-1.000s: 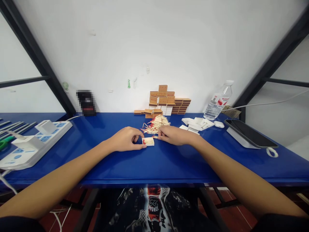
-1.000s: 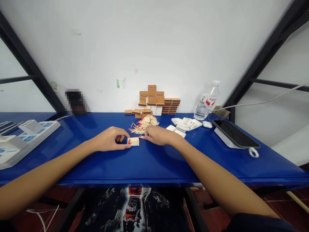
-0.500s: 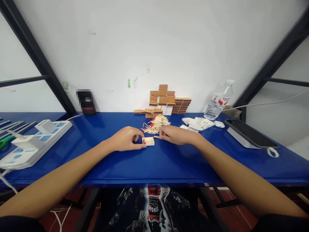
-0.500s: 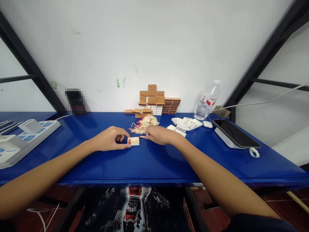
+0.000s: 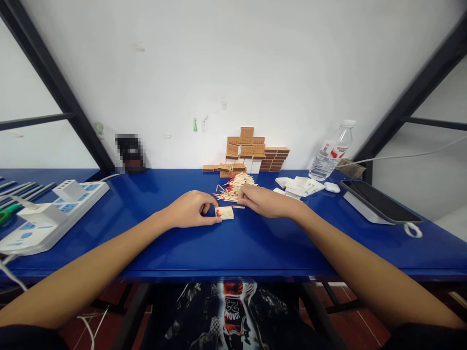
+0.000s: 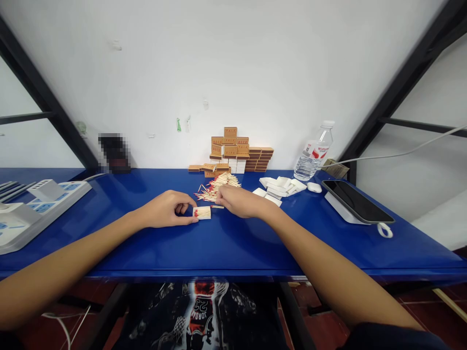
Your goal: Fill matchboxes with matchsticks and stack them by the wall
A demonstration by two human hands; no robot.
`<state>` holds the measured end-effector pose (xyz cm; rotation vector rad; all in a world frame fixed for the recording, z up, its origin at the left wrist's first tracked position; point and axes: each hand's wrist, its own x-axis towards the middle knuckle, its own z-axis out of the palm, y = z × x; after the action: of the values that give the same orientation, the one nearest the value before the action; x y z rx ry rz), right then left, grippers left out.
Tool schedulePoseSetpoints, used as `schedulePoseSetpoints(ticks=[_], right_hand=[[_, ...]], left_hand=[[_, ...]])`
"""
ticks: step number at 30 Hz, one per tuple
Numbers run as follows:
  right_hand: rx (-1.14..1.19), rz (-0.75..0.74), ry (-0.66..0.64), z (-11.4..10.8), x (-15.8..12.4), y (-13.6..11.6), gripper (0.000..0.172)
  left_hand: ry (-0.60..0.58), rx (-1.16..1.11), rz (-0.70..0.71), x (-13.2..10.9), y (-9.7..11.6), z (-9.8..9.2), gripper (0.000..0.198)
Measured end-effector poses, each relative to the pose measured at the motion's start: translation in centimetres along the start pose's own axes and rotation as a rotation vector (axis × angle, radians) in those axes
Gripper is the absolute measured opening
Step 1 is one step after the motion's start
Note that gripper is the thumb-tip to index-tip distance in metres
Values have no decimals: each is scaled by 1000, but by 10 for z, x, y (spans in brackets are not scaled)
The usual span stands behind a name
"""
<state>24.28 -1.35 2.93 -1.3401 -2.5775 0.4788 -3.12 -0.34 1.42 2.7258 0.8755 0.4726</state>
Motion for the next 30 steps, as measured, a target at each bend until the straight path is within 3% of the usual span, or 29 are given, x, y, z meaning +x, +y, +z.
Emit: schedulePoseSetpoints(ticks=[10, 30], right_hand=[[-6, -140, 15, 23, 3, -22, 9], [1, -231, 114, 33, 13, -20, 7]], left_hand=[[13, -20, 12, 0, -3, 3, 36], [11, -25, 28, 0, -2, 2, 29]])
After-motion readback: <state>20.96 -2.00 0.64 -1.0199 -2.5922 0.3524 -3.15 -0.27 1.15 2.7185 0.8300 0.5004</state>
